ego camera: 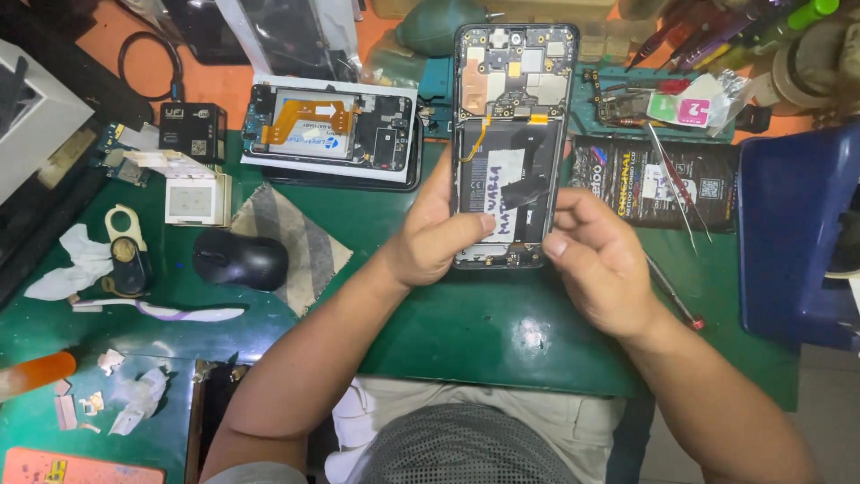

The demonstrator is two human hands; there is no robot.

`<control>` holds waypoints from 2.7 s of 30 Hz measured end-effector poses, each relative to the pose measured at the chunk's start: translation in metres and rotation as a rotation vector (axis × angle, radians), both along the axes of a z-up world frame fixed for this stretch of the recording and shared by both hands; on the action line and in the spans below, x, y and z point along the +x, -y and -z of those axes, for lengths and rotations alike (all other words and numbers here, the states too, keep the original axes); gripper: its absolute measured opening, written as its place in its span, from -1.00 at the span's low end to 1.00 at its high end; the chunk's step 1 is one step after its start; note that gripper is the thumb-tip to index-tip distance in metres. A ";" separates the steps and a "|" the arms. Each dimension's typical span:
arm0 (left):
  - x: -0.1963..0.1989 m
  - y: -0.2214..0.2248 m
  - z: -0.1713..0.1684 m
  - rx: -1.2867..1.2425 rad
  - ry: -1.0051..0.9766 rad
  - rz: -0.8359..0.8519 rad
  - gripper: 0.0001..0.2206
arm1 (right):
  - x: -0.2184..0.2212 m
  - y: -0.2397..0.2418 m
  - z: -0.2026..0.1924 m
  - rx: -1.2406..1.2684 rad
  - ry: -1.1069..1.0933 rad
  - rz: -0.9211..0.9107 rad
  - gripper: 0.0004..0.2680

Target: Connecting internal ribbon cables and assembling components of a smartphone on a repair bench.

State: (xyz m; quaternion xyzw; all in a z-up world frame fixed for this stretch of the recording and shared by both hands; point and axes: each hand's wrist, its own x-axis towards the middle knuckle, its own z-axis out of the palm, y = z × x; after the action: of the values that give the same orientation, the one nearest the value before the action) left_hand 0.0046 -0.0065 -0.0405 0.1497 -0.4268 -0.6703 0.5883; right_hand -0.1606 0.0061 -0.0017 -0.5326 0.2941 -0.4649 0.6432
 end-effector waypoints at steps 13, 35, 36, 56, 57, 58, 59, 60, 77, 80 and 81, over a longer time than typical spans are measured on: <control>-0.010 -0.011 -0.027 0.029 -0.109 0.042 -0.49 | -0.001 -0.006 -0.004 0.039 -0.049 -0.027 -0.86; -0.016 -0.012 -0.018 -0.007 -0.032 0.004 -0.54 | 0.001 -0.006 -0.013 0.077 -0.041 -0.039 -0.83; -0.016 -0.012 -0.015 -0.025 -0.016 -0.014 -0.54 | 0.001 -0.006 -0.011 0.082 -0.049 -0.031 -0.83; -0.021 -0.010 -0.007 -0.087 -0.049 -0.061 -0.55 | 0.001 -0.007 -0.006 0.115 -0.110 0.030 -0.86; -0.021 -0.010 -0.006 -0.083 -0.050 -0.061 -0.55 | 0.001 -0.007 -0.007 0.117 -0.114 0.032 -0.86; -0.021 -0.010 -0.005 -0.083 -0.050 -0.061 -0.55 | 0.001 -0.007 -0.008 0.117 -0.113 0.032 -0.86; -0.021 -0.010 -0.004 -0.076 -0.051 -0.062 -0.55 | 0.002 -0.008 -0.009 0.126 -0.118 0.039 -0.87; -0.021 -0.010 -0.003 -0.069 -0.052 -0.063 -0.55 | 0.002 -0.008 -0.010 0.135 -0.123 0.047 -0.88; -0.010 -0.005 -0.025 -0.010 0.289 -0.136 -0.54 | 0.002 -0.006 -0.021 0.087 0.030 0.035 -0.86; -0.011 -0.006 -0.049 -0.147 0.697 -0.437 -0.52 | -0.002 0.003 -0.019 0.004 -0.002 0.084 -0.86; -0.011 -0.009 -0.054 -0.208 0.886 -0.643 -0.53 | -0.003 0.006 -0.017 -0.051 -0.034 0.112 -0.87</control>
State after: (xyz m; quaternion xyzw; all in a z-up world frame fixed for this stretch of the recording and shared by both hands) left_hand -0.0066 0.0022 0.0130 0.4810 -0.6300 -0.2842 0.5394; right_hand -0.1635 0.0004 0.0158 -0.5392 0.3225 -0.4985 0.5973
